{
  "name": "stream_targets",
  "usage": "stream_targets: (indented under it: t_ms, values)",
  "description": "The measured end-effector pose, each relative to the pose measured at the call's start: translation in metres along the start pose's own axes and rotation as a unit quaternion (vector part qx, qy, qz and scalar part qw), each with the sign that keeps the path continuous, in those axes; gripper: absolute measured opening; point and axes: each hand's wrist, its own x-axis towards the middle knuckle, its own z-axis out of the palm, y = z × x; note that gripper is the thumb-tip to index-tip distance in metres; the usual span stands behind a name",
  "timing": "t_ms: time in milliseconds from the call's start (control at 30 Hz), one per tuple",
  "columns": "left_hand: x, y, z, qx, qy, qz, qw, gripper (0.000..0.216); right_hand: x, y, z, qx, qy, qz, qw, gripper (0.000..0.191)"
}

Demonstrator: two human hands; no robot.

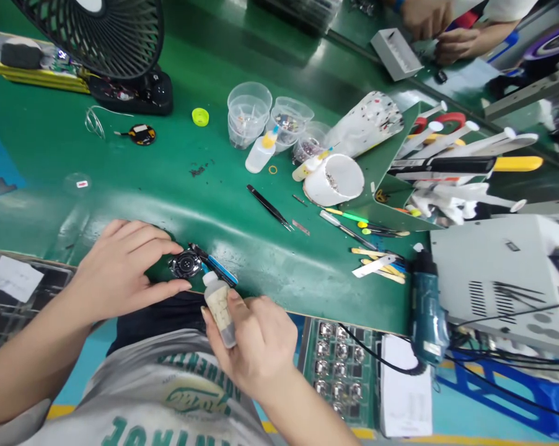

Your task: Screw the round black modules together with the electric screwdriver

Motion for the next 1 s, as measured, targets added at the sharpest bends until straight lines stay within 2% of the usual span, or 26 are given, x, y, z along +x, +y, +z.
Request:
stream_targets:
  t_ms: [133,400,500,567,667,767,833,900,1000]
  values:
    - [0.0,-0.001,0.001,0.003,0.001,-0.002,1.0,0.042,0.002,0.001,0.001,0.009,0.021,-0.012,1.0,0.021]
    - [0.001,0.0,0.0,0.006,-0.002,0.001,1.0,0.041,0.005,0.003,-0.001,0.016,0.011,-0.023,1.0,0.02]
    - [0.0,0.0,0.0,0.004,-0.001,-0.001,1.0,0.041,0.002,0.004,-0.009,0.055,0.002,0.002,0.998,0.025]
    - [0.0,0.0,0.001,0.002,-0.001,0.0,1.0,0.041,0.0,0.008,-0.016,0.131,0.028,0.048,0.99,0.03]
    - [0.0,0.0,0.001,0.002,-0.001,0.003,1.0,0.039,0.008,0.028,-0.024,0.25,0.127,0.134,0.951,0.038]
    - [-0.001,0.0,0.002,0.007,0.002,0.006,1.0,0.037,0.032,0.063,-0.017,0.288,0.187,0.175,0.923,0.049]
    - [-0.001,0.0,0.002,0.01,0.004,0.007,1.0,0.037,0.054,0.088,-0.007,0.275,0.164,0.186,0.929,0.052]
    - [-0.001,0.0,0.002,0.013,0.005,0.01,1.0,0.037,0.075,0.109,0.007,0.222,0.144,0.202,0.943,0.044]
    - [-0.001,-0.001,0.004,0.017,0.007,0.013,1.0,0.037,0.099,0.127,0.025,0.178,0.11,0.212,0.954,0.042]
